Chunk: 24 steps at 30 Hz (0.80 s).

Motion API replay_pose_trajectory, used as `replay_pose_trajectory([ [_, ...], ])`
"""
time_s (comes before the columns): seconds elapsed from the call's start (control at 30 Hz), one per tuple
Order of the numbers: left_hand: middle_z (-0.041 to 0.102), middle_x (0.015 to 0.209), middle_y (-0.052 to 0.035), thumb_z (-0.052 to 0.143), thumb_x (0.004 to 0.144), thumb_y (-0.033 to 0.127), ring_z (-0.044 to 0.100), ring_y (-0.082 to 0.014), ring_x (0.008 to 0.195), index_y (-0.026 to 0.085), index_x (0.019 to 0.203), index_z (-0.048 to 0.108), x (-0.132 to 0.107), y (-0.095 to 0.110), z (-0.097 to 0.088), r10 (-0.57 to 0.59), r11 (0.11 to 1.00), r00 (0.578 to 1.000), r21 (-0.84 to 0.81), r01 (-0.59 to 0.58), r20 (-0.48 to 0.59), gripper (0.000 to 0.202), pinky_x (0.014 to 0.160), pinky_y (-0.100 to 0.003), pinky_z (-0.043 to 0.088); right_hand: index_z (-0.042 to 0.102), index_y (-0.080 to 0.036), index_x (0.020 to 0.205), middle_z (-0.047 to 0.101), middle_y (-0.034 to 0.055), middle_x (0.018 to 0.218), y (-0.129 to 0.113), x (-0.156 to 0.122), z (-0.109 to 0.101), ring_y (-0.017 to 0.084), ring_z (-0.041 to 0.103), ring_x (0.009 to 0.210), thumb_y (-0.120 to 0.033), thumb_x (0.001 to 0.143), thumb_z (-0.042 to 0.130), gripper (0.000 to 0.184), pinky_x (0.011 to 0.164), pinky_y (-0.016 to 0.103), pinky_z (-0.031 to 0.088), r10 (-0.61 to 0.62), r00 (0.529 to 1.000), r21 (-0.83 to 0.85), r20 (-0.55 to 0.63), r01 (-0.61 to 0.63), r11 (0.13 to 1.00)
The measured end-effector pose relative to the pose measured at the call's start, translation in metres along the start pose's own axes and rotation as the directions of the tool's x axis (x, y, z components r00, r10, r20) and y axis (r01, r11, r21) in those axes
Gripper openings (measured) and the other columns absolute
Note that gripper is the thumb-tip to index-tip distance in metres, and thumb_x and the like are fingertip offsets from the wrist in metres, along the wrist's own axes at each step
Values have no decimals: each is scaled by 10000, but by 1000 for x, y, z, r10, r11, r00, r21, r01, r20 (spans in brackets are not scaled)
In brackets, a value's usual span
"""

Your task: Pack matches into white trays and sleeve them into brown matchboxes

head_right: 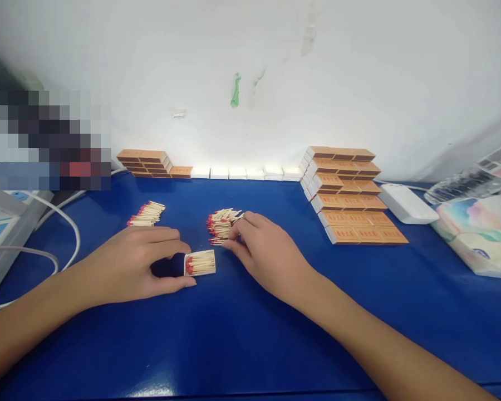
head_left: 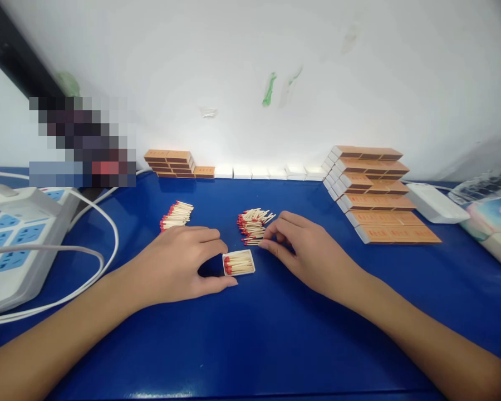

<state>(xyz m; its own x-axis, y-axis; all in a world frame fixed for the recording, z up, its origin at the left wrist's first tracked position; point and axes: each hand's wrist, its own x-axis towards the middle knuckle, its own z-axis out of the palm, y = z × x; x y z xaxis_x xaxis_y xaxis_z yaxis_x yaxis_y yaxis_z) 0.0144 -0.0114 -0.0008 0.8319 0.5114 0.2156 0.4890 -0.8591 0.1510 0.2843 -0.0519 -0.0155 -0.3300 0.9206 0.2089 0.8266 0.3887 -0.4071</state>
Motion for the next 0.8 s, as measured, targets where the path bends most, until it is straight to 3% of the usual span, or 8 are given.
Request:
replay_pose_trajectory([
  [0.23,650,802,-3,717,950,477,618,-152,711,178,948,756,0,3,-1,-11,1000,1000,2,11,30,301,647,-295,415,559,-206,855,646,44,928,2,0,5,186,599,812,-197,1033,609,185,694,308,470,-63,998,-17,30,63,998],
  [0.47,639,785,2,735,938,473,607,-153,700,174,931,758,1,2,-1,0,1000,1000,8,0,18,300,643,-299,411,611,-214,995,645,46,965,2,0,2,183,622,803,-194,1017,634,37,689,296,485,-93,996,-13,-7,93,996],
  [0.8,640,790,3,728,946,470,606,-149,701,172,917,746,-1,2,0,10,1000,1000,7,-10,23,299,639,-300,406,621,-200,1007,636,53,995,10,0,8,181,615,809,-198,1039,594,42,698,298,474,-96,995,-23,2,96,995],
])
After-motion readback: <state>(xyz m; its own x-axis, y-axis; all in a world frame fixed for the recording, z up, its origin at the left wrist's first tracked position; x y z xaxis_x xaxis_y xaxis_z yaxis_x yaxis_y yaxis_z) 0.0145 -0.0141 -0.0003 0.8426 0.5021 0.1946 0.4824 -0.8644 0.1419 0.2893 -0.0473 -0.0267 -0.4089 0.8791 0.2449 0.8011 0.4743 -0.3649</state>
